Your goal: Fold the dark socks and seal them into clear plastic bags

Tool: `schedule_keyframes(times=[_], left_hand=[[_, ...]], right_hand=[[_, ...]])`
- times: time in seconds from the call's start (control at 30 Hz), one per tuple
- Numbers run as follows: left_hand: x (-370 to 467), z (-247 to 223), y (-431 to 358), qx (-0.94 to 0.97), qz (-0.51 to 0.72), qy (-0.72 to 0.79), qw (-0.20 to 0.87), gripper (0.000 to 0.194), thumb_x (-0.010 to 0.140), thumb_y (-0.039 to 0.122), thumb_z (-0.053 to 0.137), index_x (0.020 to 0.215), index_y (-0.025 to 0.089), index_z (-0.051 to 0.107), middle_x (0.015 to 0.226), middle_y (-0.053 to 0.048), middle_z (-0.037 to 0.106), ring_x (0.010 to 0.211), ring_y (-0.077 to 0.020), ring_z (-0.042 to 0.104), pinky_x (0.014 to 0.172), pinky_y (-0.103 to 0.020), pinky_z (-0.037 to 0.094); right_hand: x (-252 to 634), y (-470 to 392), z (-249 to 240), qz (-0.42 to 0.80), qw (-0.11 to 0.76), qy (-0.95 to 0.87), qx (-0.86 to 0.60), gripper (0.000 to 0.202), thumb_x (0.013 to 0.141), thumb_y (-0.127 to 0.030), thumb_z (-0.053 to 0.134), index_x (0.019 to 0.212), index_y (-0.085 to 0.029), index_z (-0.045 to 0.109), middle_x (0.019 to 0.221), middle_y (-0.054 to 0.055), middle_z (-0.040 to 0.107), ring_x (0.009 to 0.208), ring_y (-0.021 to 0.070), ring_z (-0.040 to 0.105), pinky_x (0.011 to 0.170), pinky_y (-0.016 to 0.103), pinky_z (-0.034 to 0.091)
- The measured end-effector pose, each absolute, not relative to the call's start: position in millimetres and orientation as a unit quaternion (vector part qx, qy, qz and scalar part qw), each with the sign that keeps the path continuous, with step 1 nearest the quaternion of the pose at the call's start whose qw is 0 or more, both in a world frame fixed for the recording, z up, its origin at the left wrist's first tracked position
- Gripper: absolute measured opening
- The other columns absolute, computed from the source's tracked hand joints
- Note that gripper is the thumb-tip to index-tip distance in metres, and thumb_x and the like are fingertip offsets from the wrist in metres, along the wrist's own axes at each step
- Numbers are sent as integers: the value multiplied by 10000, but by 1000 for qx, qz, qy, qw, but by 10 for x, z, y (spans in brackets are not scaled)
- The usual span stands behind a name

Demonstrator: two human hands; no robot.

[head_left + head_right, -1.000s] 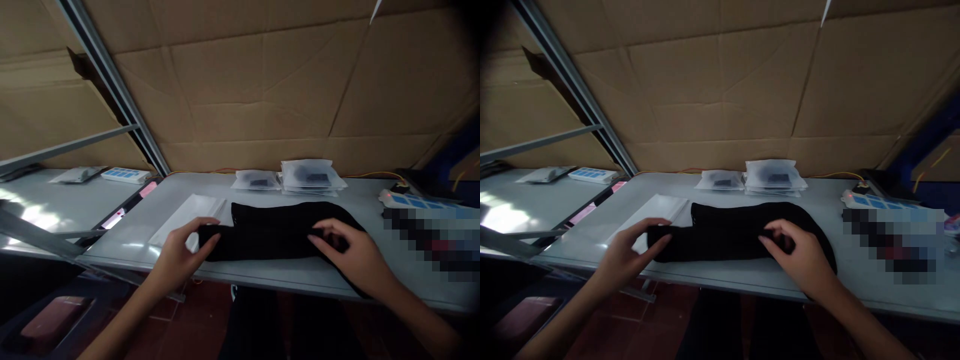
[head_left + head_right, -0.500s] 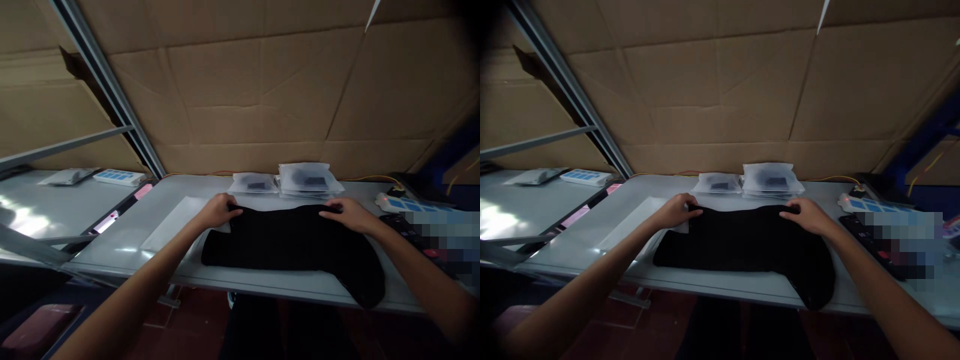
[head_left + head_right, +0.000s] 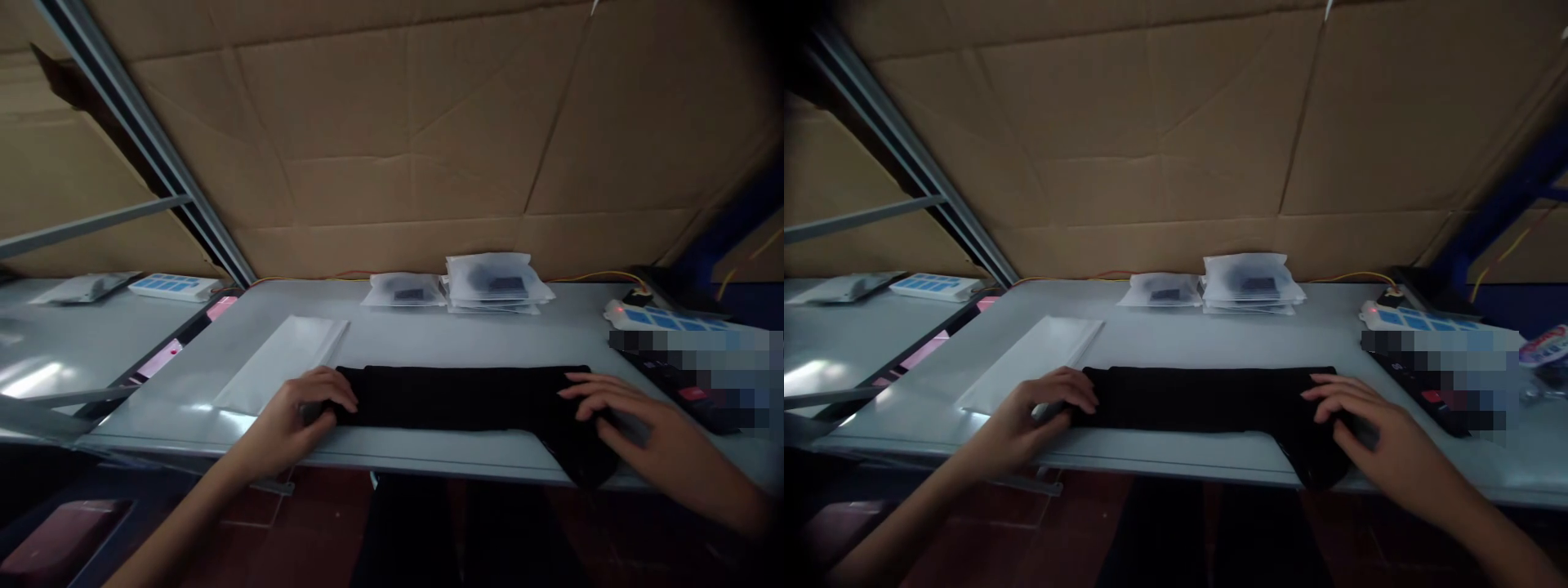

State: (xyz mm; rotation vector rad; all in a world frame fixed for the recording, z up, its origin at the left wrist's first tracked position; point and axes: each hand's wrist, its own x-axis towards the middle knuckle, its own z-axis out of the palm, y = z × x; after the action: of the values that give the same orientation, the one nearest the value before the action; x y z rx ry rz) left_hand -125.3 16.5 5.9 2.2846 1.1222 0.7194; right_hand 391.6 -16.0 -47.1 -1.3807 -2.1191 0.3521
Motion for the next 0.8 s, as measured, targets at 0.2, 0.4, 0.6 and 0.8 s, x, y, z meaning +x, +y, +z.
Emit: schedule_keyframes(times=[0.2, 0.4, 0.6, 0.8], left_hand=[[-1070, 24, 213, 769, 276, 576, -5, 372, 978, 548, 600, 1078, 208, 714, 1004, -86, 702, 995, -299, 630, 951, -490, 506], [-839, -125, 237, 767, 182, 615, -23, 408, 920, 610, 644, 913, 204, 612, 965, -106, 653, 945, -313, 635, 876, -466, 512], [-773, 32, 211, 759, 212, 610, 88, 199, 941, 346, 627, 1036, 237, 492, 904, -32, 671, 775, -226, 642, 714, -360, 475], [-710, 513, 257, 716, 350, 604, 10, 417, 867, 231, 722, 1215, 252, 494, 1098, -46, 680, 978, -251, 686, 840, -399, 543]], right_hand=[[3782, -122, -377, 44, 399, -741, -538, 168, 982, -383, 622, 1052, -306, 754, 1230, 54, 744, 1234, 306, 665, 1128, 540, 489], [3713, -43, -679, -10, 417, -724, -549, 210, 982, -395, 608, 1036, -270, 767, 1131, 63, 765, 1158, 290, 689, 1075, 524, 519], [3763, -62, -748, -21, 435, -694, -574, 245, 984, -431, 601, 1042, -266, 773, 1124, 53, 768, 1109, 277, 708, 1054, 497, 529], [3746, -92, -679, -15, 445, -665, -599, 268, 968, -436, 616, 978, -230, 786, 1084, 77, 780, 1064, 293, 725, 1036, 473, 535]])
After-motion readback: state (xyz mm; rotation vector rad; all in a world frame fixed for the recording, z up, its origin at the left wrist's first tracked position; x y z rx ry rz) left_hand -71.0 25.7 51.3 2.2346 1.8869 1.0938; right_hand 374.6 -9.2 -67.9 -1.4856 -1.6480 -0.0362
